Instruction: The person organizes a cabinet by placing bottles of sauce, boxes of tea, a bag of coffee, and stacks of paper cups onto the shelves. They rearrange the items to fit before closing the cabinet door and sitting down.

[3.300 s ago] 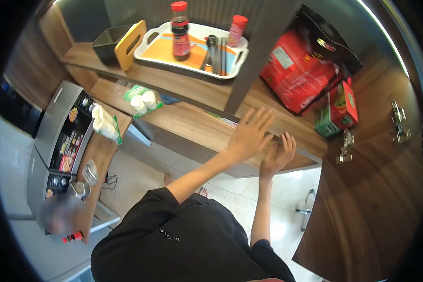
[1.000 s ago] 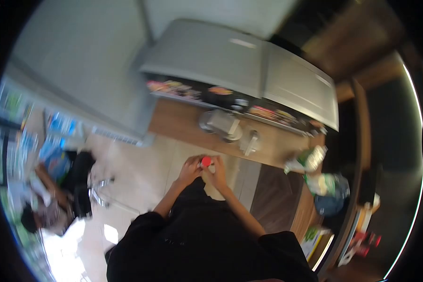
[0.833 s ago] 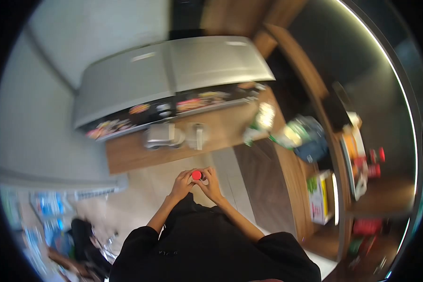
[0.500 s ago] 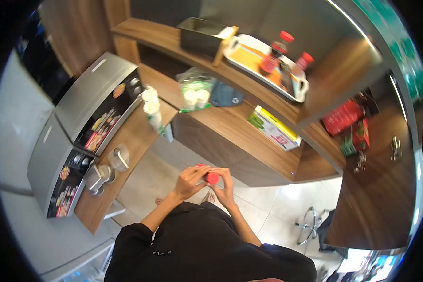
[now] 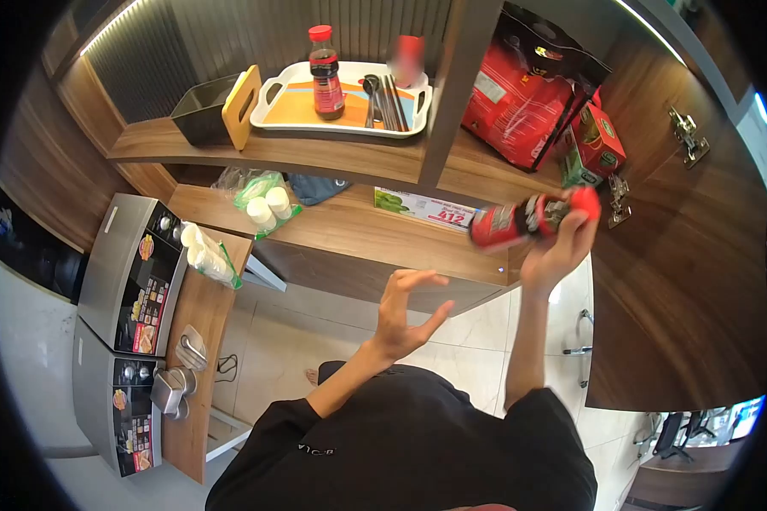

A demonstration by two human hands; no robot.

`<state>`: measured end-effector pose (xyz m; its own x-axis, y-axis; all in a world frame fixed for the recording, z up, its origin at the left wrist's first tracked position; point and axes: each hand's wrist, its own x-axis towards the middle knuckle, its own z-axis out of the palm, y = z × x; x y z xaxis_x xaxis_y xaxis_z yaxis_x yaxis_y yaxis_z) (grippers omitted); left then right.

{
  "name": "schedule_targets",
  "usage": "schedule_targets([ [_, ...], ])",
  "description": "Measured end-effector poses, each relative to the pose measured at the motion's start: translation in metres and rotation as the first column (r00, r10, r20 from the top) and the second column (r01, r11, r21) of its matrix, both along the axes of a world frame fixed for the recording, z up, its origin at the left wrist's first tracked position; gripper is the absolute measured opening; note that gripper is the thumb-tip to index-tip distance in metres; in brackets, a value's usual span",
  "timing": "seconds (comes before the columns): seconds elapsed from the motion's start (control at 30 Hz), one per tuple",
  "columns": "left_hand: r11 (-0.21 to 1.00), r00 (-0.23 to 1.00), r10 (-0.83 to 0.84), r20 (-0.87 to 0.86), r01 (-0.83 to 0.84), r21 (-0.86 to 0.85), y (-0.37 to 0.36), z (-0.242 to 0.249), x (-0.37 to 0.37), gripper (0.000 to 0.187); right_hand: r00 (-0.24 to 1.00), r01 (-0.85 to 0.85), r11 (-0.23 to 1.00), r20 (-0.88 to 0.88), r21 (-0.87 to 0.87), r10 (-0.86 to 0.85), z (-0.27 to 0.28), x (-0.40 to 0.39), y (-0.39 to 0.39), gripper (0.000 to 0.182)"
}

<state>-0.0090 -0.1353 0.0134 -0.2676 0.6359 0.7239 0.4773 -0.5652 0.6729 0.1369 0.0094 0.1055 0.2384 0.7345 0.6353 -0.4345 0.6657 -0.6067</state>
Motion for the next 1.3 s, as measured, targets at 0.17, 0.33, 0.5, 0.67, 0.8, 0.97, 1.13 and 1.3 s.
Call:
schedule_targets([
  [0.17,0.997,0.999,0.025,0.029,-0.022,-0.072,-0.006,-0.012,0.006,0.036,0.994,0.107,0.988,-0.038,0.107,-0.103,0.088,-0.023,0.076,0.032],
  [0.33,0.992,0.992,0.118,-0.054,-0.120,-0.048,-0.015,-0.003,0.008,0.017,0.971,0.169,0.955,0.126,0.244,-0.204,0.132,-0.073,0.195,0.038],
  [0.5,0.981,0.984,0.174,-0.022,-0.175,-0.084,-0.022,-0.013,0.010,0.018,0.821,0.437,0.789,0.167,0.432,-0.546,0.159,-0.120,0.257,0.033],
  [0.67,0.969,0.976,0.217,0.007,-0.215,-0.123,-0.027,-0.023,0.011,0.018,0.715,0.608,0.623,0.004,0.492,-0.700,0.149,-0.157,0.316,0.028],
  [0.8,0.962,0.970,0.234,-0.064,-0.241,-0.131,-0.029,-0.019,0.006,0.016,0.618,0.452,0.698,0.369,0.555,-0.694,0.130,-0.159,0.371,0.049],
  [0.97,0.956,0.965,0.253,-0.070,-0.261,-0.132,-0.029,-0.020,0.004,0.015,0.537,0.356,0.779,0.569,0.516,-0.622,0.117,-0.141,0.368,0.056],
  [1.13,0.953,0.966,0.248,-0.073,-0.257,-0.160,-0.024,-0.023,0.006,0.015,0.290,0.095,0.954,0.909,0.284,-0.300,0.110,-0.123,0.374,0.052],
  [1.3,0.961,0.972,0.213,-0.097,-0.227,-0.156,-0.019,-0.024,0.009,0.014,0.141,0.172,0.897,0.891,0.406,-0.431,0.085,-0.127,0.373,0.052],
])
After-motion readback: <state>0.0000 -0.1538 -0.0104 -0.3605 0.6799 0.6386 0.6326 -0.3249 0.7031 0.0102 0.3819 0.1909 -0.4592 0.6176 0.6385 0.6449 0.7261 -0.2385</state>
